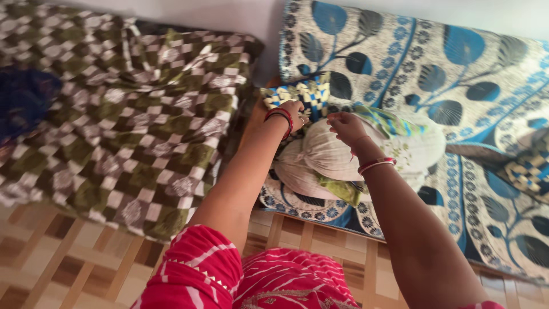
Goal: The person folds a small striped cloth and places it on a pillow, then folds a dark blue cloth and places it on a sofa. The person then removes a checkered bedsheet from a bed, folds it, and spreads a dark patterned sheet over the bed.
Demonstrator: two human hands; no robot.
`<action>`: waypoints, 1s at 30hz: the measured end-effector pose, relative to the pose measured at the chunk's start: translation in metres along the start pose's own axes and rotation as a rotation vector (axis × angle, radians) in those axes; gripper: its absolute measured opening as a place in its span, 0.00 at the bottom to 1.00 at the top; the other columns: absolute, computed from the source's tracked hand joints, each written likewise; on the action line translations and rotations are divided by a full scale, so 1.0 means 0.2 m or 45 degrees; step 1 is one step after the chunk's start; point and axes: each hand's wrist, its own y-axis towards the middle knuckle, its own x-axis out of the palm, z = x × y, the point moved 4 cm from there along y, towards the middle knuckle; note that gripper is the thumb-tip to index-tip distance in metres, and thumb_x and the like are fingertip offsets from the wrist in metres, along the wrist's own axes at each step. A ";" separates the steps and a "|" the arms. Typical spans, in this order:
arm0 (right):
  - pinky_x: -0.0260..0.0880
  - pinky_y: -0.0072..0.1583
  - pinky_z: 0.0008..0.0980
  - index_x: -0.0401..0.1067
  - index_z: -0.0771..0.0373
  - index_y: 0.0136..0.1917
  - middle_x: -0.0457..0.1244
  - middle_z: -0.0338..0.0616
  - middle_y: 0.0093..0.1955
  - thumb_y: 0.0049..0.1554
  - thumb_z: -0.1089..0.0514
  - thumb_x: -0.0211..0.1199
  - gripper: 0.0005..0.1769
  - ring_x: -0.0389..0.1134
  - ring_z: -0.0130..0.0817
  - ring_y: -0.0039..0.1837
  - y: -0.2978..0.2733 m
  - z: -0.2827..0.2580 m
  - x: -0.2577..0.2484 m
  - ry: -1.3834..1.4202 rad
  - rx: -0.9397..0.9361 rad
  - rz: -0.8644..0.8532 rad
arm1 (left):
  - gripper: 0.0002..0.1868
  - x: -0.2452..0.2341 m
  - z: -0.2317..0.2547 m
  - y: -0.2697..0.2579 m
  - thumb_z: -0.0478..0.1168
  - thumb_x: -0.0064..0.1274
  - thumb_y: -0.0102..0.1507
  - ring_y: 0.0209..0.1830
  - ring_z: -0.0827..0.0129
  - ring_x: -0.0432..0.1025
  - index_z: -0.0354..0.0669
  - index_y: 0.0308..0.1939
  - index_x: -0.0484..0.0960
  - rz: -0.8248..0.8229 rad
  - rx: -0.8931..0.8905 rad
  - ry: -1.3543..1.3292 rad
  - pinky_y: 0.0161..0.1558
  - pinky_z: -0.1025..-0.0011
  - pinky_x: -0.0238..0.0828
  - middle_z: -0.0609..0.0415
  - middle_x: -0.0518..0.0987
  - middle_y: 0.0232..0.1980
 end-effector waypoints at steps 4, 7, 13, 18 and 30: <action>0.71 0.48 0.27 0.75 0.62 0.62 0.71 0.37 0.53 0.62 0.52 0.60 0.18 0.72 0.26 0.50 0.12 -0.08 0.28 -0.025 -0.090 -0.119 | 0.28 -0.15 -0.25 -0.20 0.54 0.58 0.63 0.67 0.55 0.69 0.48 0.64 0.74 0.044 -0.157 -0.074 0.65 0.58 0.67 0.49 0.73 0.67; 0.70 0.48 0.28 0.75 0.64 0.62 0.71 0.39 0.53 0.63 0.53 0.61 0.18 0.71 0.27 0.49 0.19 -0.16 0.53 0.003 -0.178 -0.223 | 0.29 -0.27 -0.45 -0.35 0.53 0.57 0.63 0.66 0.56 0.71 0.48 0.65 0.73 0.060 -0.248 -0.125 0.64 0.59 0.69 0.49 0.75 0.66; 0.72 0.50 0.28 0.75 0.64 0.61 0.71 0.39 0.53 0.63 0.55 0.59 0.17 0.72 0.26 0.50 0.18 -0.38 1.06 -0.017 -0.304 -0.374 | 0.29 -0.51 -0.90 -0.72 0.55 0.58 0.64 0.68 0.55 0.69 0.50 0.66 0.73 0.139 -0.419 -0.122 0.66 0.59 0.67 0.49 0.73 0.68; 0.71 0.49 0.31 0.75 0.62 0.62 0.71 0.39 0.53 0.63 0.55 0.59 0.17 0.71 0.27 0.50 0.02 -0.64 1.49 -0.105 -0.294 -0.445 | 0.27 -0.71 -1.23 -1.00 0.55 0.54 0.67 0.68 0.54 0.68 0.50 0.67 0.71 0.125 -0.512 -0.114 0.64 0.55 0.67 0.49 0.72 0.69; 0.73 0.53 0.31 0.75 0.68 0.59 0.71 0.43 0.54 0.61 0.58 0.58 0.16 0.73 0.29 0.51 -0.06 -0.89 2.28 -0.069 -0.481 -0.612 | 0.23 -0.91 -1.81 -1.47 0.49 0.52 0.68 0.58 0.55 0.74 0.46 0.65 0.72 0.212 -0.698 -0.328 0.53 0.55 0.73 0.48 0.76 0.62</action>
